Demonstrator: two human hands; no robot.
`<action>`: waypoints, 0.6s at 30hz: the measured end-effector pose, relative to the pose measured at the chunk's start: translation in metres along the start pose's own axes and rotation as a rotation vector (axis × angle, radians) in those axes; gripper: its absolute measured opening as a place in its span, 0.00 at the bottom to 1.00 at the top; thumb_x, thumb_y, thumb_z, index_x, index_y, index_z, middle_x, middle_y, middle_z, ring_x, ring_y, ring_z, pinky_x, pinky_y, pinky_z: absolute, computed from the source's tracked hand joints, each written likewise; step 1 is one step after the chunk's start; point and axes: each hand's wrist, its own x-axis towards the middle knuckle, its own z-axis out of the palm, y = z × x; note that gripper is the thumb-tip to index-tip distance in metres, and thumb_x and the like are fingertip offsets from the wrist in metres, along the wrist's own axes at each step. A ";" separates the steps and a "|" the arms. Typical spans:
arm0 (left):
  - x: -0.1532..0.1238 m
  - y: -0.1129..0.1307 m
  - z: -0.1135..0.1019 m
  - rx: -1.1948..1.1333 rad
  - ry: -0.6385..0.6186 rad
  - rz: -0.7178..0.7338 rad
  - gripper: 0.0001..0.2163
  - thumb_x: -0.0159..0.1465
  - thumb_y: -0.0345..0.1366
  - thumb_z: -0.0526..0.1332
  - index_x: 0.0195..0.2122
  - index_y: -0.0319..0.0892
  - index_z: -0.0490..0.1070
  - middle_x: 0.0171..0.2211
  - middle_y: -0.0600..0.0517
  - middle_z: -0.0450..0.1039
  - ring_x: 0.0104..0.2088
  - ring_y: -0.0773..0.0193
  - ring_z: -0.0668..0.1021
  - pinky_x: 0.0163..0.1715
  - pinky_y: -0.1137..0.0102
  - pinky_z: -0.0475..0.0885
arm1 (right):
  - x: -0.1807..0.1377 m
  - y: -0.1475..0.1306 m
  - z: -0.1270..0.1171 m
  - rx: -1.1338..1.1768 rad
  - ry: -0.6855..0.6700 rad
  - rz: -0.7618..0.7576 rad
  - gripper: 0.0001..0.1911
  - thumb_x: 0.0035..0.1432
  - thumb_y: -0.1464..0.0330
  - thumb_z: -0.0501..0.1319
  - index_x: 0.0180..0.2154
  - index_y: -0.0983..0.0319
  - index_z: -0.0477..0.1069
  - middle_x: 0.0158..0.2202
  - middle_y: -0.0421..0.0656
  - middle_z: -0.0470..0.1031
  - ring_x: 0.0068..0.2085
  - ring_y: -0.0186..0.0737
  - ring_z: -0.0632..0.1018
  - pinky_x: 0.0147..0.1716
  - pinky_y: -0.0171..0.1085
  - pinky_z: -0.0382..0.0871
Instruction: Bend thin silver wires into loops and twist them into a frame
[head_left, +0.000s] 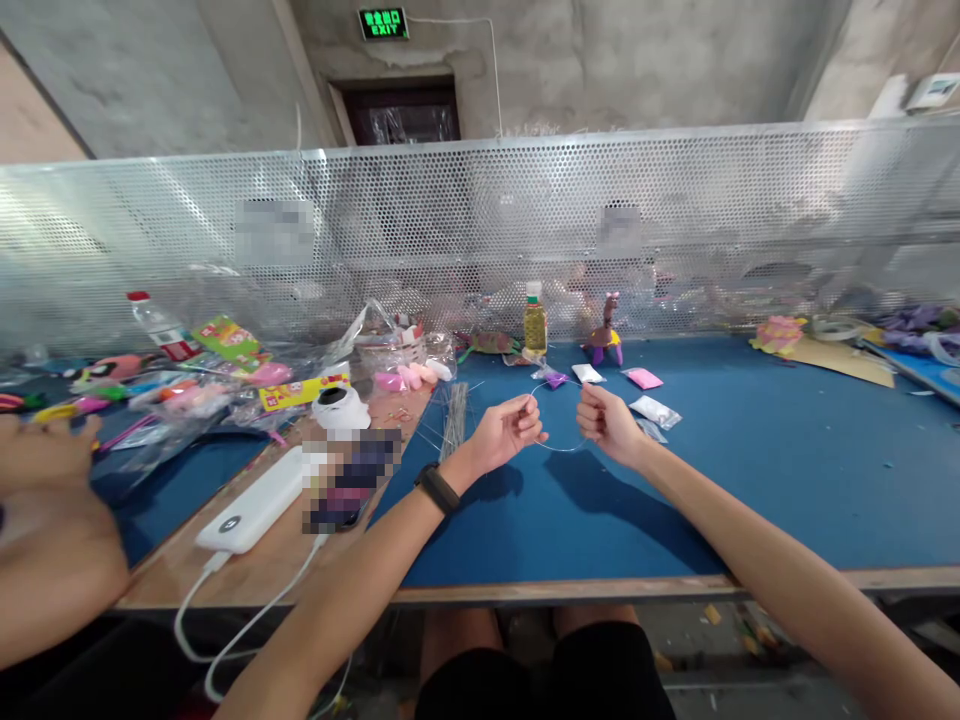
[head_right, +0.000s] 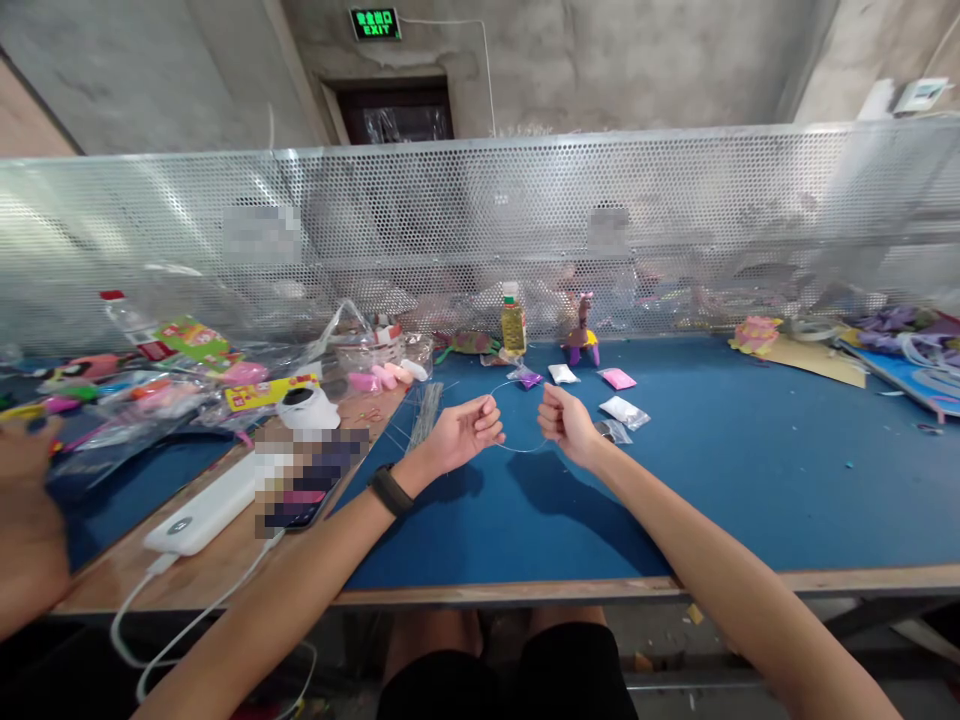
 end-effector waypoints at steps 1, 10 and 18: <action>0.000 0.001 -0.001 -0.004 0.011 0.001 0.14 0.71 0.37 0.58 0.27 0.40 0.63 0.20 0.58 0.54 0.20 0.71 0.63 0.30 0.71 0.74 | 0.000 0.001 0.000 0.000 -0.006 0.017 0.26 0.62 0.57 0.63 0.25 0.57 0.47 0.19 0.30 0.39 0.21 0.30 0.42 0.17 0.33 0.39; 0.000 0.003 -0.006 0.126 0.002 -0.072 0.14 0.70 0.40 0.58 0.28 0.42 0.63 0.16 0.63 0.42 0.15 0.72 0.48 0.15 0.78 0.53 | 0.000 0.003 0.003 -0.059 -0.099 0.145 0.24 0.63 0.58 0.62 0.24 0.58 0.50 0.18 0.29 0.42 0.20 0.29 0.43 0.17 0.32 0.39; 0.002 0.004 -0.003 0.228 0.047 -0.028 0.13 0.69 0.43 0.62 0.33 0.39 0.69 0.18 0.63 0.47 0.15 0.75 0.54 0.15 0.79 0.53 | 0.002 0.005 -0.001 -0.039 -0.048 0.097 0.27 0.63 0.58 0.64 0.24 0.57 0.47 0.18 0.29 0.41 0.20 0.29 0.43 0.17 0.32 0.41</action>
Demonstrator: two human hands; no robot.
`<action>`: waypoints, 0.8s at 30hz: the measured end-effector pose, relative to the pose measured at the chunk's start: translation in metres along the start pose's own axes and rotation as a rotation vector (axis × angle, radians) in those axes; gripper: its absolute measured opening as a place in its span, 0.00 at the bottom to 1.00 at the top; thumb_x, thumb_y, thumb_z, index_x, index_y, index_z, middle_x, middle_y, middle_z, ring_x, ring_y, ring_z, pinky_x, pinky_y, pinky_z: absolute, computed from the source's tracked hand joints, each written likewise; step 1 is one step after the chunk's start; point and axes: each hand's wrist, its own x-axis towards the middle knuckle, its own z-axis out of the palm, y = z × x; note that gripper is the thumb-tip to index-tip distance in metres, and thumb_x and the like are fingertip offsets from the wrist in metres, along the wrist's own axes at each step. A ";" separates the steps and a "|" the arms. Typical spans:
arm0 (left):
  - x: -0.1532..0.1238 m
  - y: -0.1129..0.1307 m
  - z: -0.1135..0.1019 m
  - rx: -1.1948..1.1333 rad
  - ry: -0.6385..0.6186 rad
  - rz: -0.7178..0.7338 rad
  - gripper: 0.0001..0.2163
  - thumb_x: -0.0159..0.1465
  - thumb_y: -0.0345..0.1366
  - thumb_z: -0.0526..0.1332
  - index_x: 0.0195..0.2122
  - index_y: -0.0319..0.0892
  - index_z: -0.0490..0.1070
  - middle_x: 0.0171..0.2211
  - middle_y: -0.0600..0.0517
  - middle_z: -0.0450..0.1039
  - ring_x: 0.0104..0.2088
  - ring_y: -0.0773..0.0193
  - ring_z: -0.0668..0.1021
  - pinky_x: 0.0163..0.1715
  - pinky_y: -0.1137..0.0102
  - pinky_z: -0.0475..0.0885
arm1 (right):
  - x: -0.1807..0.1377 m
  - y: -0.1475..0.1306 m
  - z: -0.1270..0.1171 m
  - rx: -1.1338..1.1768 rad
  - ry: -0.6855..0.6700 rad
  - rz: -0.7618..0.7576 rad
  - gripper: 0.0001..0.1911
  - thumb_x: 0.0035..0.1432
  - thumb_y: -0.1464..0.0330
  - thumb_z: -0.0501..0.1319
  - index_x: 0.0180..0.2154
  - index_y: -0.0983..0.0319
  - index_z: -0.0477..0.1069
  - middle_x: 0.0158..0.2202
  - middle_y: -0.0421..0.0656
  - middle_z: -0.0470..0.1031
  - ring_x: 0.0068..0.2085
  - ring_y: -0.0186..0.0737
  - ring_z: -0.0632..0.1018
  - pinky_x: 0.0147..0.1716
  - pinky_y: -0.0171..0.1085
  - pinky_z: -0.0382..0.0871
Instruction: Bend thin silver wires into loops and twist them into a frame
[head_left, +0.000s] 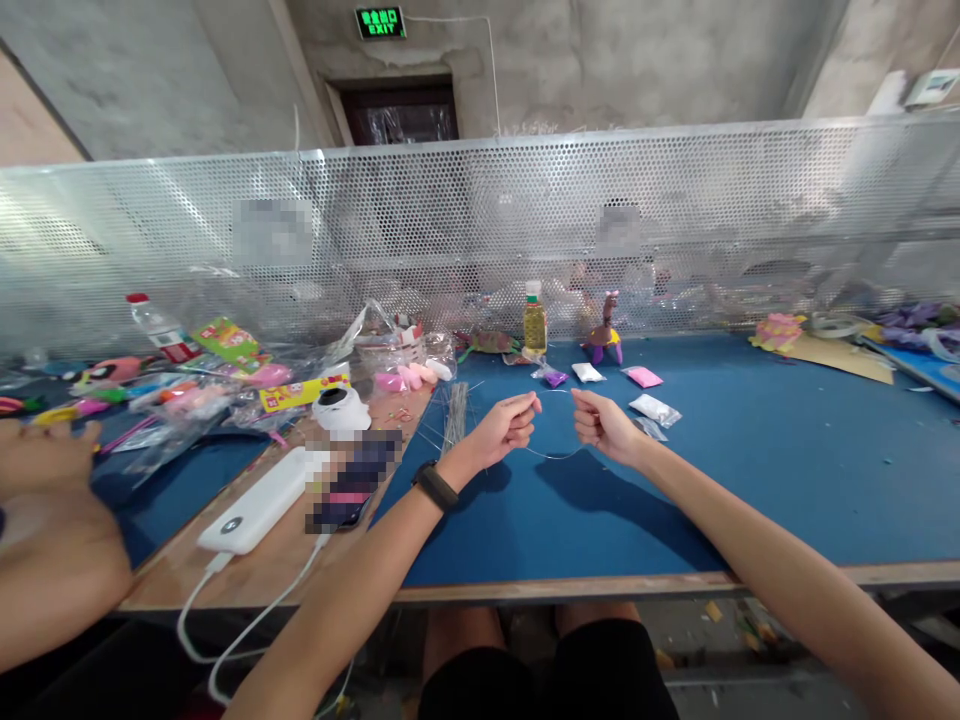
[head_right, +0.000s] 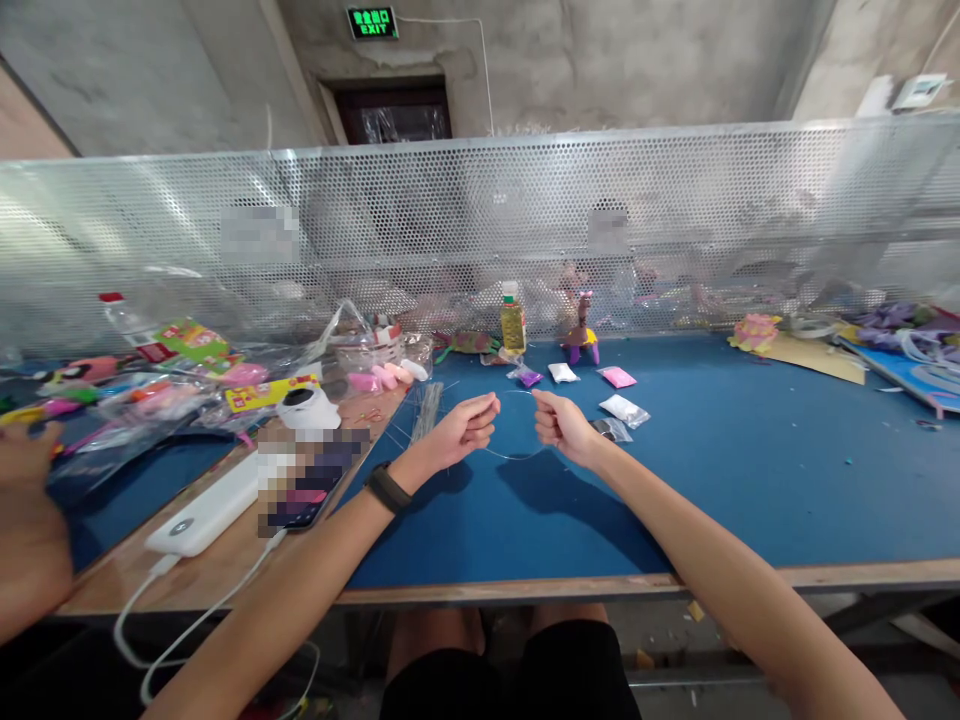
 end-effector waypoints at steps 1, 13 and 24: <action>0.000 -0.001 0.000 -0.037 0.005 0.008 0.13 0.69 0.43 0.62 0.33 0.39 0.70 0.18 0.62 0.50 0.16 0.74 0.57 0.17 0.78 0.58 | 0.000 0.000 0.000 0.023 0.004 -0.022 0.28 0.62 0.58 0.65 0.24 0.57 0.48 0.18 0.29 0.41 0.20 0.30 0.42 0.17 0.32 0.41; 0.004 -0.007 0.011 -0.177 0.017 0.116 0.19 0.65 0.46 0.67 0.26 0.40 0.63 0.17 0.62 0.50 0.17 0.75 0.57 0.21 0.77 0.64 | 0.002 0.007 0.005 0.076 0.053 -0.240 0.31 0.54 0.51 0.71 0.22 0.58 0.52 0.20 0.33 0.49 0.23 0.32 0.59 0.29 0.35 0.64; -0.001 0.000 0.007 0.137 0.040 0.026 0.22 0.64 0.49 0.65 0.23 0.42 0.57 0.17 0.62 0.47 0.16 0.76 0.51 0.16 0.78 0.45 | -0.007 0.003 0.006 -0.211 -0.036 -0.112 0.23 0.59 0.55 0.64 0.23 0.58 0.56 0.20 0.30 0.43 0.19 0.28 0.47 0.16 0.31 0.47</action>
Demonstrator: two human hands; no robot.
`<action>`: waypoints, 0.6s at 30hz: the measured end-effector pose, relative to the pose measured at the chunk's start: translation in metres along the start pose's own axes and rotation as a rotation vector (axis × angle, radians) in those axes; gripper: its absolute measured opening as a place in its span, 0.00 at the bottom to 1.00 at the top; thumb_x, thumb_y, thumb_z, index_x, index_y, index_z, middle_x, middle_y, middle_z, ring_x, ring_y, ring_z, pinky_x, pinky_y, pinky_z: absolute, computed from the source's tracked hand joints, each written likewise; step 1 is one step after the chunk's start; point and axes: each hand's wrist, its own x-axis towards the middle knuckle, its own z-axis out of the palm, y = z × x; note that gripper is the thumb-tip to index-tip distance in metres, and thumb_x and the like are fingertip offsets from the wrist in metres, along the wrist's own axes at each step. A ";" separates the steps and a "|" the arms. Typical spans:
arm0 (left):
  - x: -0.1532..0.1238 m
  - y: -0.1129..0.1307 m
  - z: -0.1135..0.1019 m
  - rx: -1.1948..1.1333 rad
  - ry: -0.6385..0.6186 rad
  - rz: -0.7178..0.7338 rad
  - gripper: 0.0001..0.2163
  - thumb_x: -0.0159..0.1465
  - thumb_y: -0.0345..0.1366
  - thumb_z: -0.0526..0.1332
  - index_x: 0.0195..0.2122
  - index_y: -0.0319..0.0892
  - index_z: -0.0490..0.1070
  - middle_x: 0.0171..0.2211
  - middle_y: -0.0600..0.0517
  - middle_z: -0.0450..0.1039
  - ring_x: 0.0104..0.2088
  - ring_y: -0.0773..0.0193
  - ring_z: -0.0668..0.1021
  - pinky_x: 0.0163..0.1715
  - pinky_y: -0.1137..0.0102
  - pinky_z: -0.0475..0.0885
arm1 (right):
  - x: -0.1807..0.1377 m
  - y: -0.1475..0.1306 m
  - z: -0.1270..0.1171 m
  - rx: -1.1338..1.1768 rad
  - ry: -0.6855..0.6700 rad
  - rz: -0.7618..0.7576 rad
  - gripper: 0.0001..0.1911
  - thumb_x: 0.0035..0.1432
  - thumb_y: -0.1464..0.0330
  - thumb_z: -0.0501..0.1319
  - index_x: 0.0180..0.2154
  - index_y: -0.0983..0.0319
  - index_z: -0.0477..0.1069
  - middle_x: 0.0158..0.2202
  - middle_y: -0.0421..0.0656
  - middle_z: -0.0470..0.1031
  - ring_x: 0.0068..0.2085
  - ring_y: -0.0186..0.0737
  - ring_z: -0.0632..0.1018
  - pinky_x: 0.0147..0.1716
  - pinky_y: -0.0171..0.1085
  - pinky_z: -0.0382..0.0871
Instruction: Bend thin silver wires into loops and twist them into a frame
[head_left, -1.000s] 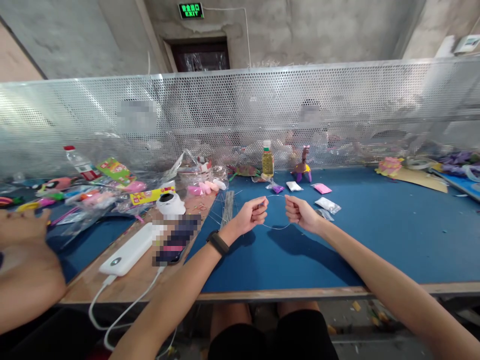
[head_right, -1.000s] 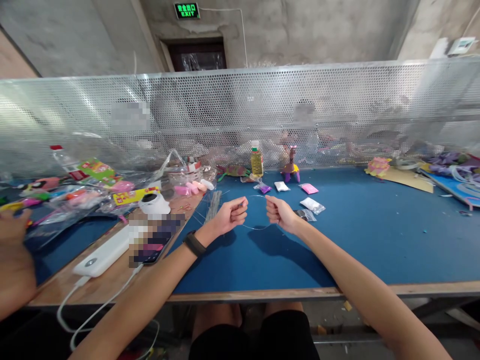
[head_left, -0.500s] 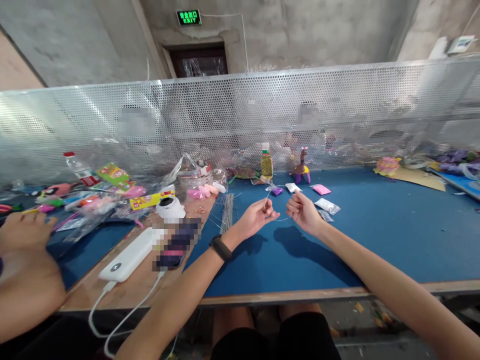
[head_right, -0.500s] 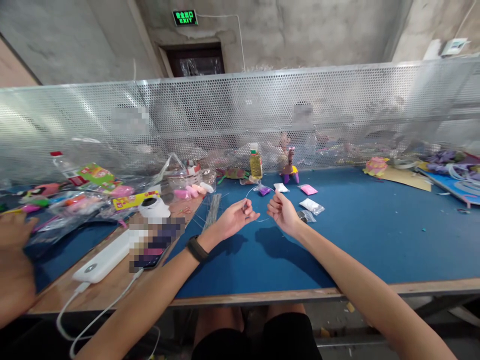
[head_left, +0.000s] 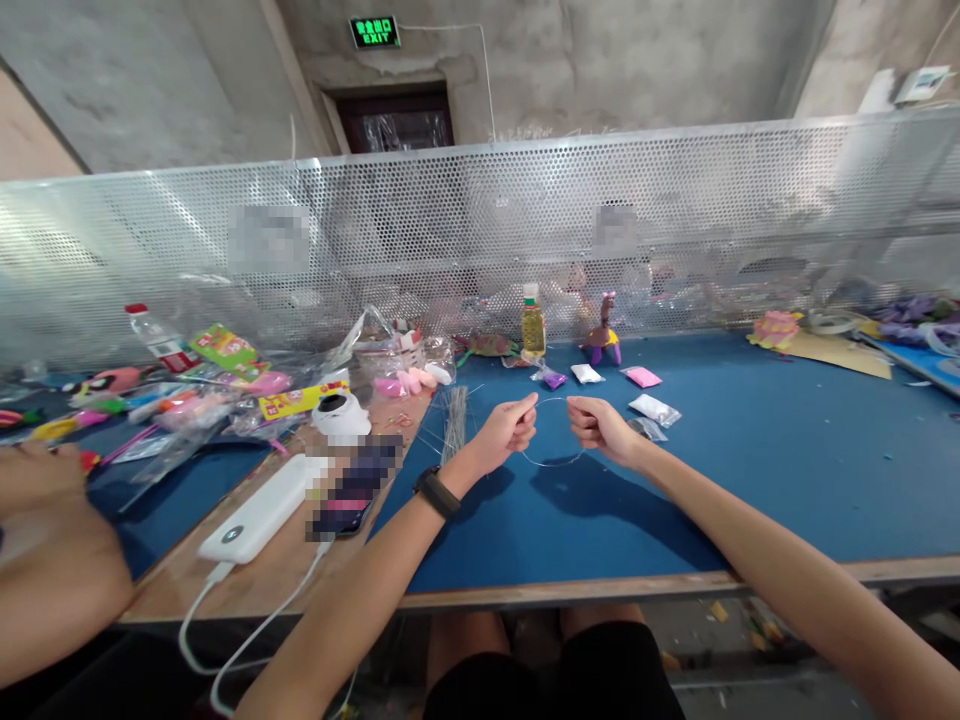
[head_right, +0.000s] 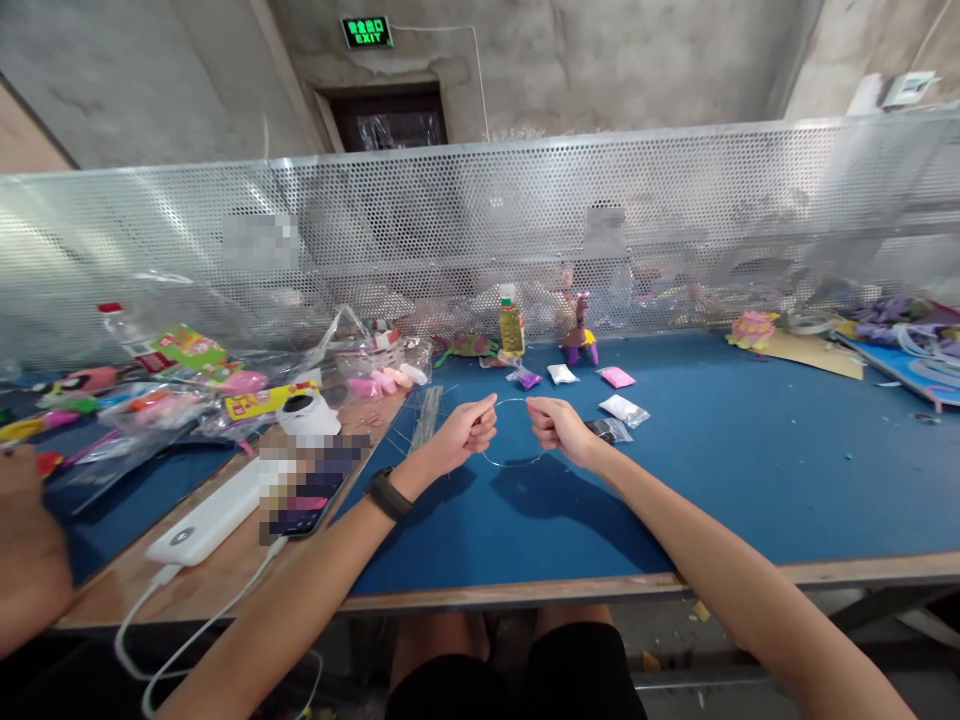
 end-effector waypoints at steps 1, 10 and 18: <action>-0.001 0.000 0.001 -0.006 -0.021 0.012 0.22 0.64 0.47 0.65 0.23 0.42 0.57 0.18 0.62 0.47 0.16 0.76 0.52 0.16 0.78 0.46 | 0.000 -0.001 -0.001 0.000 -0.016 0.017 0.23 0.59 0.56 0.64 0.23 0.58 0.53 0.20 0.30 0.42 0.20 0.28 0.45 0.16 0.30 0.41; -0.002 0.005 0.000 -0.232 -0.019 0.010 0.17 0.66 0.39 0.63 0.27 0.43 0.55 0.21 0.61 0.45 0.17 0.74 0.51 0.16 0.78 0.47 | -0.006 -0.001 0.009 0.287 -0.189 0.149 0.21 0.61 0.60 0.63 0.25 0.58 0.54 0.20 0.33 0.47 0.21 0.32 0.53 0.24 0.33 0.64; 0.000 0.002 0.002 -0.489 0.007 0.088 0.07 0.67 0.31 0.58 0.31 0.40 0.64 0.23 0.57 0.55 0.22 0.71 0.63 0.24 0.76 0.63 | -0.006 -0.002 0.012 0.475 -0.137 0.152 0.24 0.63 0.57 0.61 0.24 0.57 0.49 0.18 0.32 0.46 0.20 0.33 0.53 0.33 0.39 0.71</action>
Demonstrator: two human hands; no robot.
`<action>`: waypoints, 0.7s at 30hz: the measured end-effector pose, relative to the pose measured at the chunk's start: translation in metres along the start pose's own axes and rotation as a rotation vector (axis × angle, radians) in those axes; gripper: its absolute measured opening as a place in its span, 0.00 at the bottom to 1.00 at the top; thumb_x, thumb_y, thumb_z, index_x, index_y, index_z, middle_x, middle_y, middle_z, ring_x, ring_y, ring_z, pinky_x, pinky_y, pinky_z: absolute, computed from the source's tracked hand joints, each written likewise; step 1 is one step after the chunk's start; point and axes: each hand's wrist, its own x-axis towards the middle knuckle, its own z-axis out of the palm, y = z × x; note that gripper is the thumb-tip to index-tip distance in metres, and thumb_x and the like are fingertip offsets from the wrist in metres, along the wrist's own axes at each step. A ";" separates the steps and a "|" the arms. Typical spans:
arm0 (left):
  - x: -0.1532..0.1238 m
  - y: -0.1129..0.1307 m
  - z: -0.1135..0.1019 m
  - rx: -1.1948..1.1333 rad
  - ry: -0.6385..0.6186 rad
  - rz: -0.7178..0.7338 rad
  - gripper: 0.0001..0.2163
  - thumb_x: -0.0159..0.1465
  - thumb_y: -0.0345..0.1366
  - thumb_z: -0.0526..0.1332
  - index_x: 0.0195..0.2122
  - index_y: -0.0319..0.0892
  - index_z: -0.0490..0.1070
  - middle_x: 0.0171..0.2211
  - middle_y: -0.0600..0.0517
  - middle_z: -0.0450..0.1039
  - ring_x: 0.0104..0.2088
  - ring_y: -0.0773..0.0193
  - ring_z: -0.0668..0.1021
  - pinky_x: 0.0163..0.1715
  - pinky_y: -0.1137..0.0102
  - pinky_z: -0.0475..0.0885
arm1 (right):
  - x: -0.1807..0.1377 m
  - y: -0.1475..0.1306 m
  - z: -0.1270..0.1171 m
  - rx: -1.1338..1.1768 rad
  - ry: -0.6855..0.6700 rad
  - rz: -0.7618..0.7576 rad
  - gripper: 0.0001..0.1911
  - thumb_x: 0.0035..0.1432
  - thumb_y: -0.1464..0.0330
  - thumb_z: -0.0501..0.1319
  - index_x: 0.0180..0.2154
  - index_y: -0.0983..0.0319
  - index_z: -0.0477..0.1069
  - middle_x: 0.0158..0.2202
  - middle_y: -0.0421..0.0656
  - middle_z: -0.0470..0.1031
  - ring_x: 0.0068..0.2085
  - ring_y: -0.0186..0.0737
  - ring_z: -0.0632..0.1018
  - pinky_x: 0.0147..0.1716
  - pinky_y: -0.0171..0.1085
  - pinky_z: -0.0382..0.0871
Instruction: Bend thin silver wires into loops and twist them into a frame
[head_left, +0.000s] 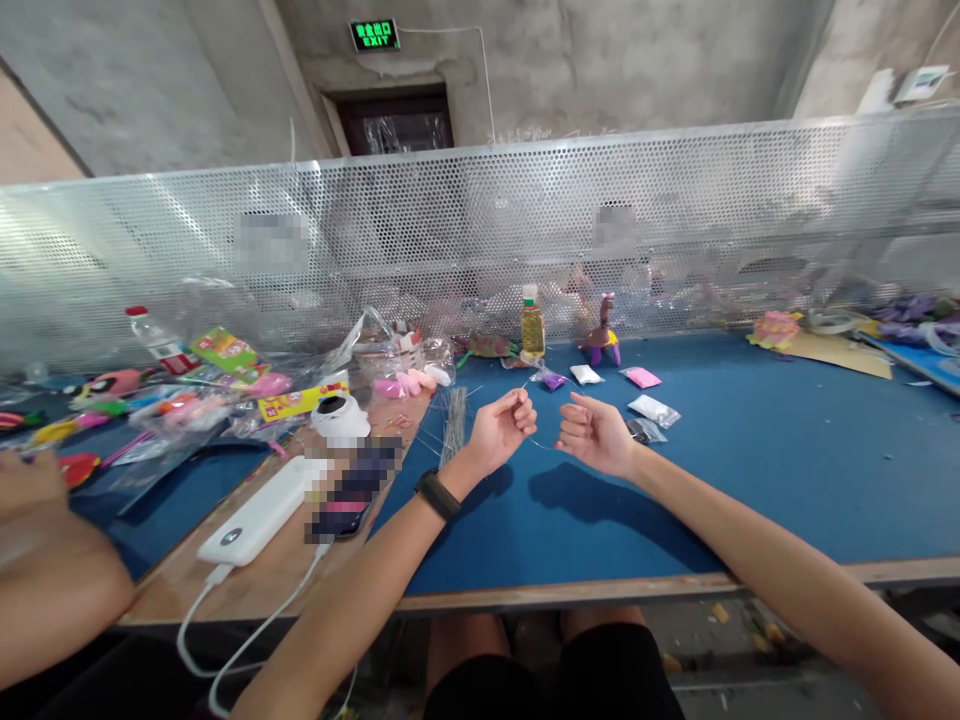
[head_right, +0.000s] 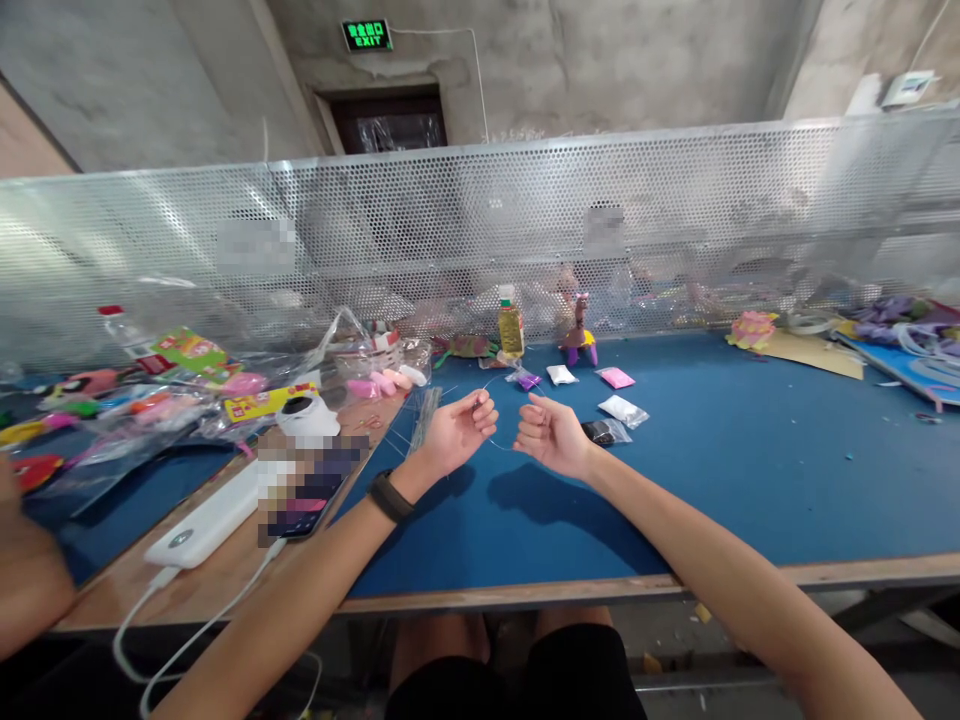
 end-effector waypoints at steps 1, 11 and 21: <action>0.000 0.000 -0.001 0.004 -0.011 -0.033 0.07 0.67 0.31 0.58 0.30 0.40 0.64 0.22 0.57 0.53 0.21 0.71 0.62 0.22 0.76 0.61 | 0.001 -0.002 -0.002 -0.004 0.018 -0.012 0.26 0.63 0.56 0.60 0.24 0.57 0.46 0.18 0.32 0.43 0.20 0.33 0.50 0.28 0.37 0.67; 0.003 0.000 -0.010 0.173 0.026 -0.081 0.18 0.69 0.41 0.58 0.24 0.43 0.57 0.17 0.59 0.50 0.19 0.67 0.66 0.24 0.71 0.71 | 0.010 -0.004 -0.016 -0.233 0.107 -0.110 0.26 0.62 0.56 0.61 0.26 0.57 0.45 0.19 0.31 0.43 0.21 0.31 0.43 0.18 0.33 0.39; 0.002 0.003 -0.002 0.361 0.028 -0.099 0.20 0.66 0.48 0.65 0.28 0.42 0.59 0.18 0.64 0.43 0.15 0.76 0.49 0.14 0.79 0.50 | 0.011 -0.012 -0.018 -0.308 0.200 -0.148 0.27 0.63 0.57 0.61 0.24 0.57 0.44 0.19 0.31 0.42 0.20 0.30 0.43 0.17 0.34 0.41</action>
